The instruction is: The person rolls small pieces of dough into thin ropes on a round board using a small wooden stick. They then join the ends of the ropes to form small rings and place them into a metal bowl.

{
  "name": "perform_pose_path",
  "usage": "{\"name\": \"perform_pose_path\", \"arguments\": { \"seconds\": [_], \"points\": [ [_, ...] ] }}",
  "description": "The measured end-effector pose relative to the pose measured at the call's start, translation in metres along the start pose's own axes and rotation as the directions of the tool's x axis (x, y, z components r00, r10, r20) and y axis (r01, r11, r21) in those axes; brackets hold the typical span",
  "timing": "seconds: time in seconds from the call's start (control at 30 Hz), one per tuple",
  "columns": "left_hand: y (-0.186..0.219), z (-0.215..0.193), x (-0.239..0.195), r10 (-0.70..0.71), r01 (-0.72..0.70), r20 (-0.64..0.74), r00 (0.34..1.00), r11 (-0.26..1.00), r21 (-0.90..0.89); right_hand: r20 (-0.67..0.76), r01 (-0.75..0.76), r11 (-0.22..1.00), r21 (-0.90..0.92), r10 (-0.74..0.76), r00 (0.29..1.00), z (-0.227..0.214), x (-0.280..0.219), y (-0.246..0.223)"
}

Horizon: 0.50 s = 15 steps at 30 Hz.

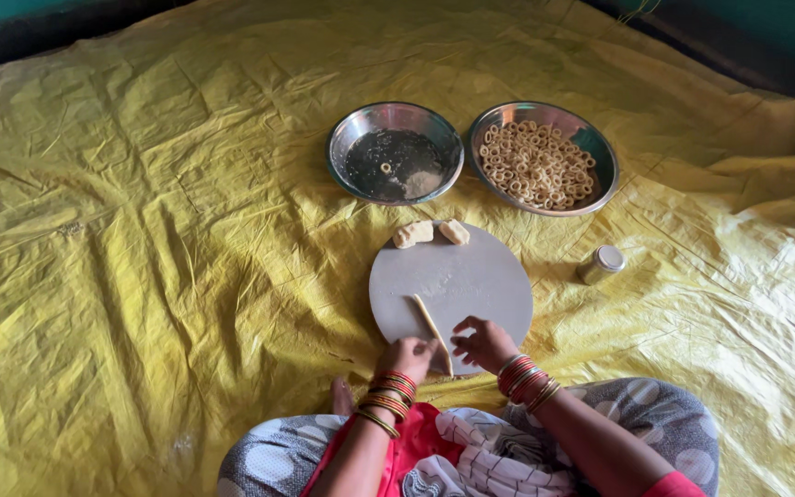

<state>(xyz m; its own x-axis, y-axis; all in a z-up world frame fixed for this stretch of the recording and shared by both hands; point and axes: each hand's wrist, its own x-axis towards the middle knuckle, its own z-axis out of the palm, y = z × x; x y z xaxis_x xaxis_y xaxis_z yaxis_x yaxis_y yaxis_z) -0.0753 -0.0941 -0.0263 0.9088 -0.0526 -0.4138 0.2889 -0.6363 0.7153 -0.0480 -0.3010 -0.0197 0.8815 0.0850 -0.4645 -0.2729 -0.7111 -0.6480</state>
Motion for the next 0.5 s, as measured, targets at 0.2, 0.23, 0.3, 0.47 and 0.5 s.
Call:
{"name": "perform_pose_path", "arguments": {
  "seconds": [0.2,0.23,0.3,0.47,0.5],
  "points": [
    [-0.009,-0.024,0.002,-0.023,0.03,-0.18,0.983,0.999,0.031,-0.228,0.101,0.891,-0.443,-0.22,0.948,0.006,-0.001,-0.03],
    [-0.007,-0.027,0.001,-0.045,0.06,-0.193,0.98,0.996,0.073,-0.242,0.174,0.881,-0.441,-0.303,0.922,0.008,0.006,-0.035],
    [-0.002,-0.03,-0.002,-0.086,0.109,-0.169,0.982,0.985,0.135,-0.28,0.191,0.877,-0.441,-0.336,0.899,0.018,0.019,-0.044],
    [0.017,-0.012,-0.01,0.074,-0.037,-0.245,0.967,0.988,0.152,-0.294,0.159,0.884,-0.44,-0.308,0.905,0.042,0.047,-0.07],
    [0.018,-0.008,-0.012,0.089,-0.048,-0.273,0.958,0.987,0.153,-0.293,0.163,0.887,-0.433,-0.31,0.904,0.044,0.048,-0.076]
  ]
}}
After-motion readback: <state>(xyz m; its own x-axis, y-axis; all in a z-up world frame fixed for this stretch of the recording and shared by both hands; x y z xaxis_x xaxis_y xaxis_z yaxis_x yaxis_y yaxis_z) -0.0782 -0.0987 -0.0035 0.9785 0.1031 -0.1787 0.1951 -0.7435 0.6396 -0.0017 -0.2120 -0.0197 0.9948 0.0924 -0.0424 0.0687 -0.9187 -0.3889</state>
